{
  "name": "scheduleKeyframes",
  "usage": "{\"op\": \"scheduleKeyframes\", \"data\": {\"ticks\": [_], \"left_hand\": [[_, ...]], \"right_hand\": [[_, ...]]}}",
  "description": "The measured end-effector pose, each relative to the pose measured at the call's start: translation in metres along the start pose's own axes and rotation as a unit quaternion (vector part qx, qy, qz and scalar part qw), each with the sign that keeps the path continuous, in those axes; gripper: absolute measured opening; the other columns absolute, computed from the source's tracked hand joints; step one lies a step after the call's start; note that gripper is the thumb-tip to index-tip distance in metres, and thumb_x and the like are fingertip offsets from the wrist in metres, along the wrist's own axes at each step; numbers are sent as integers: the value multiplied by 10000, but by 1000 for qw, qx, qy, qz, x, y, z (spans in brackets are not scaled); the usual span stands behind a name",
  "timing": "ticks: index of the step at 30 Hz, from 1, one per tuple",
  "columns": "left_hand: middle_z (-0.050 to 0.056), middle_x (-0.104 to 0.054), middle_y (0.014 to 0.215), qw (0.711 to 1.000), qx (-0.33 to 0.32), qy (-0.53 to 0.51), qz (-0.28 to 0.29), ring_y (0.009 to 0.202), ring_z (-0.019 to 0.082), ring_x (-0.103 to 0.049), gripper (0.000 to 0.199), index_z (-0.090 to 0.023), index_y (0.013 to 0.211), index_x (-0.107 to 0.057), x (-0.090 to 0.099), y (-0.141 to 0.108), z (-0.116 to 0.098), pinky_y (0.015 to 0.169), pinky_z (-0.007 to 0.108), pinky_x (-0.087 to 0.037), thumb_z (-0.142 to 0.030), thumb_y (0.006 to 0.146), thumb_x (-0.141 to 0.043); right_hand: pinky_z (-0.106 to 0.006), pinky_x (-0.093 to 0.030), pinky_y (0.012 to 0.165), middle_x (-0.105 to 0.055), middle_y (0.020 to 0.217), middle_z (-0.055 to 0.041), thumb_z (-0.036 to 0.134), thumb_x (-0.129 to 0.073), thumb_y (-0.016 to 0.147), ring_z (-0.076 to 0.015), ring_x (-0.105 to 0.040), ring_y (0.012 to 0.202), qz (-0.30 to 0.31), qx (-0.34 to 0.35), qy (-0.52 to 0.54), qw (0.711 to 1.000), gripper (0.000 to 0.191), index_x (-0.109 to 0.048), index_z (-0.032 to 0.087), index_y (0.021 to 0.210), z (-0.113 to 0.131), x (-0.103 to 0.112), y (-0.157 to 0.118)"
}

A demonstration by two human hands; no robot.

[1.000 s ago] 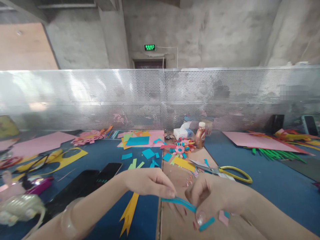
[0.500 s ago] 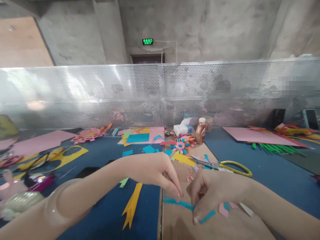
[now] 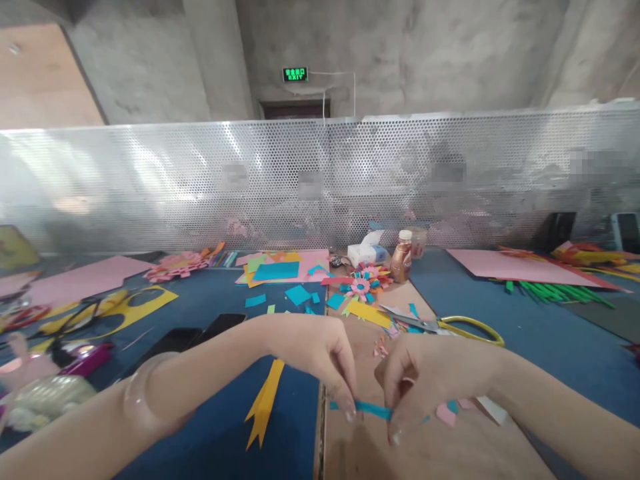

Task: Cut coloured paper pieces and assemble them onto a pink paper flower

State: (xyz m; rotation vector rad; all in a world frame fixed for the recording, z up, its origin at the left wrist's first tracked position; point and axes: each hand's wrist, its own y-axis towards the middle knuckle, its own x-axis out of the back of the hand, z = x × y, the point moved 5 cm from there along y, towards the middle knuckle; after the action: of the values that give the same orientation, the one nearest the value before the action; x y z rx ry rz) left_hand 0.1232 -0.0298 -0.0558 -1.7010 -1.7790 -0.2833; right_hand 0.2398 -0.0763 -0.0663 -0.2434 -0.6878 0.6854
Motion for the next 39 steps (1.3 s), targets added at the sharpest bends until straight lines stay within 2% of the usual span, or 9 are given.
{"op": "scheduleKeyframes", "data": {"ticks": [4, 7, 17, 26, 30, 34, 36, 39], "left_hand": [[3, -715, 842, 998, -16, -45, 39, 761, 132, -624, 184, -223, 864, -720, -6, 1, 4, 692, 181, -446, -301, 706, -667], [0, -713, 855, 997, -4, -64, 51, 789, 134, -630, 191, -225, 876, -715, -9, 1, 5, 730, 185, -454, -307, 712, -661], [22, -711, 832, 996, 40, -22, 75, 780, 138, -620, 222, -195, 840, -717, -11, 1, 9, 722, 179, -445, -363, 712, -648], [28, -710, 802, 995, 49, -8, 87, 765, 144, -622, 212, -184, 811, -716, -13, 3, 8, 701, 184, -451, -357, 715, -642], [31, -709, 810, 996, 46, -2, 78, 775, 152, -623, 213, -188, 821, -717, -11, 2, 9, 710, 193, -456, -354, 706, -648], [32, -711, 818, 994, 53, -13, 90, 783, 162, -629, 180, -194, 809, -719, -11, 0, 6, 723, 209, -462, -324, 721, -633], [29, -712, 817, 993, 55, -20, 99, 789, 165, -633, 158, -200, 799, -721, -12, -1, 2, 726, 214, -464, -300, 737, -616], [31, -715, 802, 993, 70, 1, 92, 775, 169, -634, 143, -203, 774, -726, -11, -1, -3, 700, 214, -467, -280, 742, -610]], "right_hand": [[-176, -276, 432, -537, 563, 34, 490, -716, 557, -59, -417, 500, -1, -4, -23, 1000, 342, -725, 197, 735, -4, 1, 0], [-172, -276, 439, -555, 584, 27, 500, -698, 579, -58, -419, 514, 5, 16, -23, 1000, 344, -726, 204, 752, -7, 2, 1], [-182, -270, 462, -557, 604, 25, 475, -668, 630, -62, -409, 542, 18, 35, -65, 997, 327, -733, 210, 811, -8, 0, 3], [-173, -295, 494, -557, 614, 24, 385, -640, 686, -67, -437, 573, 16, 51, -79, 995, 255, -731, 182, 810, -9, -1, 1], [-165, -339, 535, -626, 714, 13, 347, -629, 697, -78, -501, 611, 18, 44, -117, 992, 264, -713, 190, 892, -3, 5, -2], [-183, -392, 643, -644, 928, -14, 336, -619, 709, -129, -567, 790, 16, 58, -155, 986, 269, -700, 218, 937, 5, 12, -5], [-192, -392, 679, -641, 940, -22, 321, -604, 728, -140, -561, 835, 15, 88, -169, 982, 253, -703, 211, 934, 10, 13, -4], [-191, -383, 674, -648, 896, -20, 268, -567, 761, -122, -550, 779, 21, 106, -174, 979, 238, -702, 195, 942, 12, 11, -1]]}}
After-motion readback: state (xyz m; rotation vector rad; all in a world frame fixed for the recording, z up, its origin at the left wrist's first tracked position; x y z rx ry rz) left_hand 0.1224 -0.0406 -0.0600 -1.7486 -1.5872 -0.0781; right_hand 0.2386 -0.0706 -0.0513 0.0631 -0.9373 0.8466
